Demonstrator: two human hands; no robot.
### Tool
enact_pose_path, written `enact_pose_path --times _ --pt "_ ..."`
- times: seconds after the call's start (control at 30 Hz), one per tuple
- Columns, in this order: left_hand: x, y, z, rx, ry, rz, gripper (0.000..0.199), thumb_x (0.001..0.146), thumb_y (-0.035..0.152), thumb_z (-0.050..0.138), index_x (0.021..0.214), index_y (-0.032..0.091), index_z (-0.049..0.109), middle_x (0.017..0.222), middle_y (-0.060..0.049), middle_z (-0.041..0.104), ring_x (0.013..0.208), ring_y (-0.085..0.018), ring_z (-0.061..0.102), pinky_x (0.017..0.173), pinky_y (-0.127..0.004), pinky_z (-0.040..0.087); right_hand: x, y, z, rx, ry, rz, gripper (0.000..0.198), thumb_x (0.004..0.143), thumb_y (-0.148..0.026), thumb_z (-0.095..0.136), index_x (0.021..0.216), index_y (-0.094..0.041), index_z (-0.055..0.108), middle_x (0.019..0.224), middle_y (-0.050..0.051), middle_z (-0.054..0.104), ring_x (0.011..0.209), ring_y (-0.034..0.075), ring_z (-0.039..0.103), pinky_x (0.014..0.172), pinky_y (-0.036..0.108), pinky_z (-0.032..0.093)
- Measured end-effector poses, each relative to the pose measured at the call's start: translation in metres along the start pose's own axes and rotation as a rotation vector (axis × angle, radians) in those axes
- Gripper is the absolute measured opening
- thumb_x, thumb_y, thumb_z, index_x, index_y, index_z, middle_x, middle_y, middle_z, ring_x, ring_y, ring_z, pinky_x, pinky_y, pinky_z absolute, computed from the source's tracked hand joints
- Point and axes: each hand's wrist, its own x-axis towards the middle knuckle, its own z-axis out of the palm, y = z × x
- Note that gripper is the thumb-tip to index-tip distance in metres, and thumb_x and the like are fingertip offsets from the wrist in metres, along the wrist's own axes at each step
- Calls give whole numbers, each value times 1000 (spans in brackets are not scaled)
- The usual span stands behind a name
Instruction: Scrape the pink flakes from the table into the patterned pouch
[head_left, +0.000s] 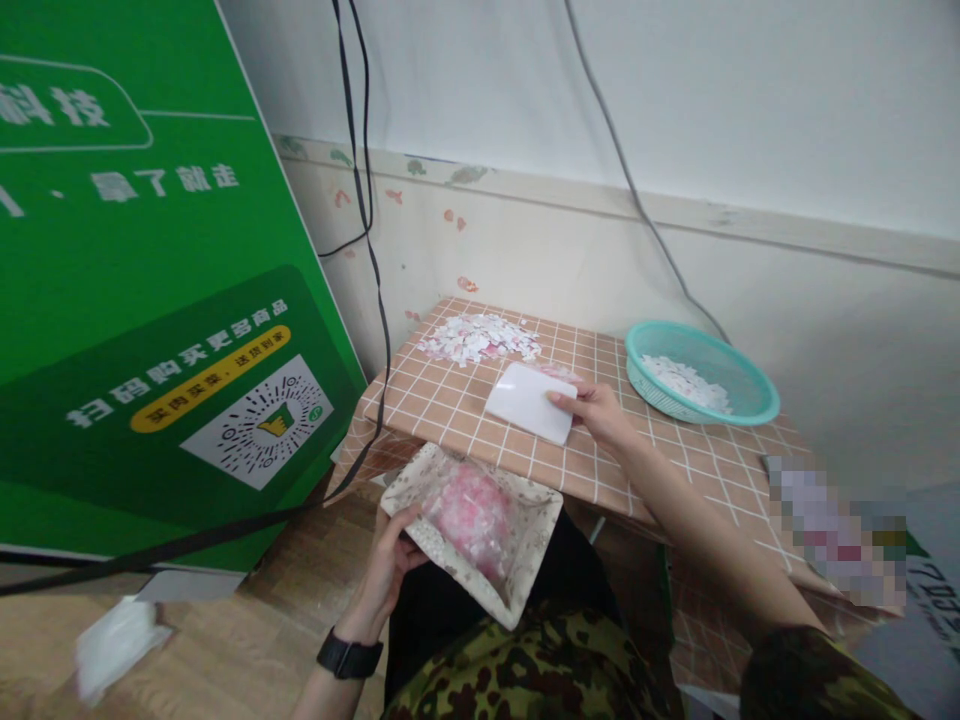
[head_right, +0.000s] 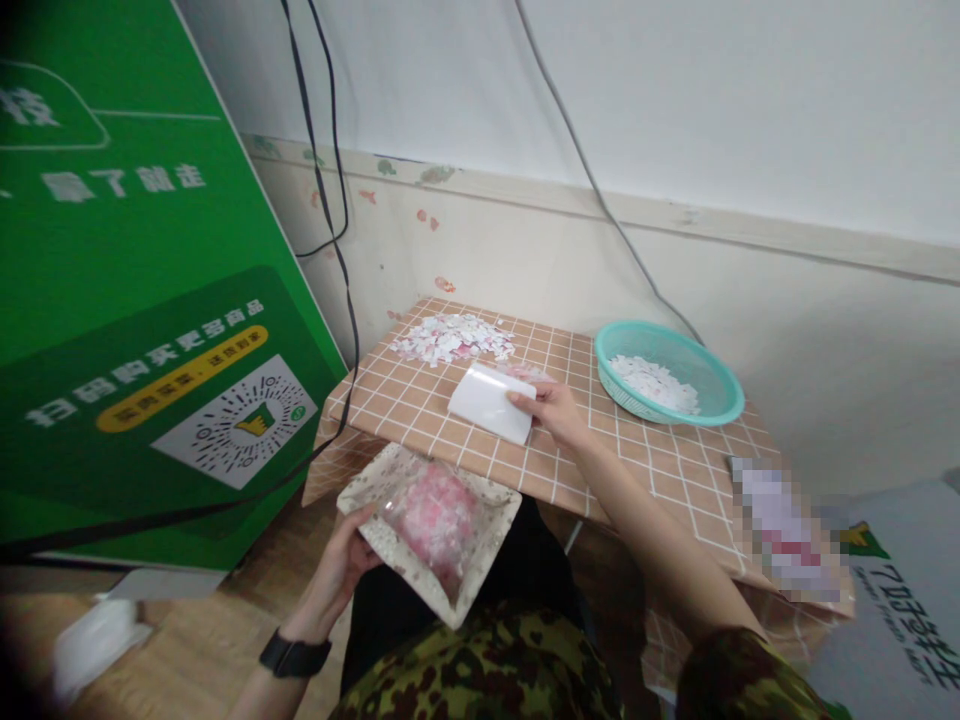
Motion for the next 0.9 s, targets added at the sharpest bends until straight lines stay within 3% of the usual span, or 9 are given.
enact_pose_path --times 0.07,0.17,0.43,0.63,0.9 --pt "1 -1 0 -7 -11 -8 62 82 36 71 139 27 47 114 -11 70 78 -25 72 67 -44 61 14 1 -7 16 177 -40 55 62 -63 87 81 -13 77 77 10 74 63 19 65 55 31 53" --pt "1 0 1 3 -16 -1 60 83 37 70 138 27 47 116 -12 70 80 -25 72 69 -46 61 35 6 -9 -21 246 -65 60 59 -67 86 81 -12 76 74 10 73 62 21 65 53 32 53" --pt "1 -2 -2 18 -14 0 55 85 35 69 135 27 48 115 -12 70 82 -26 73 74 -50 62 38 15 5 -57 124 -79 56 62 -65 84 76 -12 74 68 8 71 56 18 61 48 29 47" --pt "5 -7 -5 15 -16 -7 55 85 36 69 135 27 49 115 -12 70 82 -26 74 74 -49 61 38 12 -2 -90 204 -82 57 64 -66 82 82 -13 76 71 8 72 59 20 64 50 31 50" --pt "5 -6 -6 13 -14 -20 62 84 37 71 141 28 47 115 -12 70 81 -26 74 75 -49 61 36 10 4 -87 68 -117 55 66 -67 82 74 -13 73 70 7 69 57 17 59 49 28 45"
